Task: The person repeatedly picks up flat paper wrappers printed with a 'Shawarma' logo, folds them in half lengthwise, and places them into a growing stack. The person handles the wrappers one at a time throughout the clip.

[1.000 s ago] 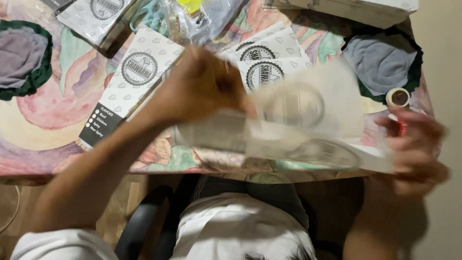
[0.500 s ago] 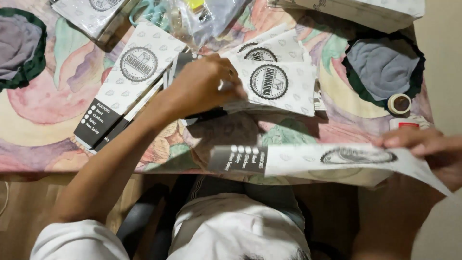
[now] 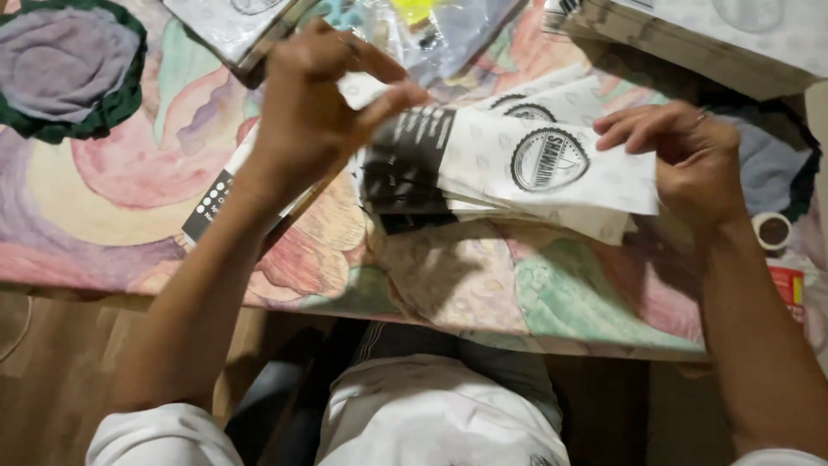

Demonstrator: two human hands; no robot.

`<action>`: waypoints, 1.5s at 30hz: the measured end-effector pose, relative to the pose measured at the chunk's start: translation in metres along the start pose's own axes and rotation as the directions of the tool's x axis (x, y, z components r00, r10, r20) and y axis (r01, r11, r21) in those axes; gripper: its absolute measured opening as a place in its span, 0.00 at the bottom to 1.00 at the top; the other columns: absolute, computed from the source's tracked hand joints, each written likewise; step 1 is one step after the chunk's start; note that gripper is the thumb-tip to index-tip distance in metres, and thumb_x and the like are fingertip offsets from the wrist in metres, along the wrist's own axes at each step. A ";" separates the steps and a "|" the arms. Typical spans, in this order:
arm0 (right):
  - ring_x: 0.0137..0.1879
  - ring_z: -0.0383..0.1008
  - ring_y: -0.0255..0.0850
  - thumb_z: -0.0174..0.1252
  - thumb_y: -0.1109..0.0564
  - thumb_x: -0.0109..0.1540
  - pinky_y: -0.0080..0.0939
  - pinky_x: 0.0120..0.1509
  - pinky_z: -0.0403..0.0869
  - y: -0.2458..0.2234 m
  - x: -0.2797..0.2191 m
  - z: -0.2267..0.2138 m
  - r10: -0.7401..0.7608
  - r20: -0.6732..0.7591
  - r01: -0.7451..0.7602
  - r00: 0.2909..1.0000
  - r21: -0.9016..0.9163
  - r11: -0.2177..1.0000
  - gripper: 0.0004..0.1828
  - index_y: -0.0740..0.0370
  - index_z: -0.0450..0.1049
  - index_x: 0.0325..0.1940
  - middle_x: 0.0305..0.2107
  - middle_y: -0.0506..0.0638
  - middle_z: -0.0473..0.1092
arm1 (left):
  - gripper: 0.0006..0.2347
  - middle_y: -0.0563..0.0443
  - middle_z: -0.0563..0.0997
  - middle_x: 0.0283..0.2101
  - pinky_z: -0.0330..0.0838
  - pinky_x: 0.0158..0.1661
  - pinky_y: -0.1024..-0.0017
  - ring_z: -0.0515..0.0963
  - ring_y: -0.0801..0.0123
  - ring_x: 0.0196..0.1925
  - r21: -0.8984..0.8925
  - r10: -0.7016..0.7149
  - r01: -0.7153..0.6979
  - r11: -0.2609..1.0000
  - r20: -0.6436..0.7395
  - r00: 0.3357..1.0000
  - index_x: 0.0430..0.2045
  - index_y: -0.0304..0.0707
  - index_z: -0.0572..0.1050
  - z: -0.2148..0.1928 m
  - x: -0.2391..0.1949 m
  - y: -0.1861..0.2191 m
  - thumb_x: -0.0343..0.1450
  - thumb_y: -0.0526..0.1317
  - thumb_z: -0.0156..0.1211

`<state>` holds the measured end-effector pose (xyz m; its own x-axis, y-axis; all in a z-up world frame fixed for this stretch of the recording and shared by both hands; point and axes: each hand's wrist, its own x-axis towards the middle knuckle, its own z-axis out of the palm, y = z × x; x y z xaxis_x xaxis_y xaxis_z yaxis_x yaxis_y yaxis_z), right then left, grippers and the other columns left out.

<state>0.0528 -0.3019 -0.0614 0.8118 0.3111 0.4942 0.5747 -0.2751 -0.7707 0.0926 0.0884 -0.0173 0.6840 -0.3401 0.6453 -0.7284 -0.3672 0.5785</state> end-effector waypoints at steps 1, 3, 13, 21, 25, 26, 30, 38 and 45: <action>0.63 0.77 0.62 0.42 0.83 0.58 0.54 0.71 0.80 0.001 0.003 -0.004 0.062 0.112 -0.053 0.992 -0.080 0.995 0.16 0.68 0.65 0.38 0.42 0.65 0.74 | 0.10 0.45 0.86 0.35 0.74 0.40 0.69 0.81 0.64 0.38 0.132 -0.043 0.031 0.991 0.088 0.995 0.32 0.34 0.83 0.005 -0.001 -0.002 0.72 0.43 0.75; 0.70 0.75 0.61 0.41 0.83 0.52 0.50 0.72 0.80 0.005 0.011 -0.018 0.132 0.224 -0.096 0.966 -0.166 0.981 0.19 0.69 0.68 0.38 0.45 0.64 0.75 | 0.11 0.47 0.87 0.35 0.75 0.46 0.66 0.83 0.62 0.40 0.263 -0.101 0.055 0.963 0.165 0.981 0.30 0.39 0.83 0.016 -0.002 -0.002 0.70 0.48 0.75; 0.82 0.31 0.61 0.64 0.30 0.42 0.72 0.79 0.32 -0.023 0.072 0.039 0.183 0.636 0.200 0.750 -0.481 0.854 0.68 0.58 0.42 0.77 0.76 0.63 0.37 | 0.70 0.26 0.43 0.73 0.27 0.68 0.34 0.41 0.37 0.76 0.522 -0.273 -0.231 0.821 0.714 0.645 0.72 0.30 0.39 0.081 0.013 -0.005 0.48 0.79 0.75; 0.68 0.59 0.60 0.62 0.22 0.40 0.75 0.75 0.48 0.001 0.077 0.036 0.249 0.709 0.446 0.660 -0.635 0.631 0.74 0.55 0.44 0.83 0.66 0.66 0.55 | 0.55 0.36 0.70 0.55 0.56 0.61 0.28 0.72 0.45 0.56 0.567 -0.185 -0.162 0.808 0.504 0.844 0.63 0.26 0.55 0.075 -0.011 0.009 0.45 0.57 0.78; 0.75 0.47 0.62 0.72 0.23 0.35 0.78 0.77 0.37 -0.003 0.072 0.049 0.331 0.648 0.310 0.686 -0.672 0.672 0.81 0.49 0.40 0.82 0.74 0.63 0.43 | 0.52 0.33 0.71 0.52 0.66 0.55 0.45 0.70 0.46 0.56 0.556 -0.252 -0.138 0.820 0.565 0.786 0.65 0.26 0.53 0.087 -0.020 0.004 0.52 0.59 0.73; 0.76 0.47 0.60 0.78 0.24 0.33 0.74 0.77 0.37 -0.003 0.070 0.053 0.427 0.615 0.239 0.663 -0.714 0.657 0.83 0.47 0.41 0.82 0.74 0.62 0.45 | 0.49 0.34 0.73 0.50 0.66 0.56 0.43 0.70 0.44 0.57 0.508 -0.256 -0.100 0.856 0.584 0.770 0.64 0.23 0.53 0.092 -0.022 -0.001 0.52 0.52 0.73; 0.67 0.61 0.57 0.73 0.32 0.32 0.60 0.68 0.60 0.020 0.057 0.045 0.220 0.681 0.411 0.699 -0.633 0.656 0.75 0.51 0.52 0.80 0.67 0.58 0.59 | 0.41 0.33 0.75 0.45 0.69 0.49 0.48 0.73 0.48 0.50 0.442 -0.212 -0.062 0.895 0.543 0.813 0.60 0.16 0.57 0.094 -0.033 0.002 0.54 0.45 0.67; 0.81 0.14 0.57 0.24 0.22 0.62 0.67 0.75 0.19 0.021 0.028 0.080 0.368 0.622 0.264 0.692 -0.692 0.672 0.46 0.38 0.35 0.82 0.79 0.49 0.24 | 0.17 0.57 0.68 0.15 0.62 0.13 0.67 0.70 0.65 0.17 0.426 -0.129 -0.033 0.904 0.346 0.929 0.24 0.57 0.81 0.029 -0.054 0.018 0.62 0.65 0.67; 0.81 0.15 0.60 0.31 0.20 0.62 0.67 0.75 0.21 0.012 0.028 0.084 0.381 0.624 0.254 0.682 -0.690 0.678 0.50 0.44 0.38 0.82 0.79 0.54 0.26 | 0.22 0.45 0.70 0.56 0.64 0.55 0.59 0.67 0.56 0.57 0.667 -0.797 0.556 0.496 0.095 0.596 0.31 0.44 0.72 -0.043 -0.091 -0.041 0.61 0.58 0.75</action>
<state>0.0739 -0.2197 -0.0909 0.7078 0.6753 -0.2074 0.6668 -0.7356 -0.1193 0.0587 0.1713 -0.0782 0.9923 0.0075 -0.1237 0.0462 -0.9485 0.3133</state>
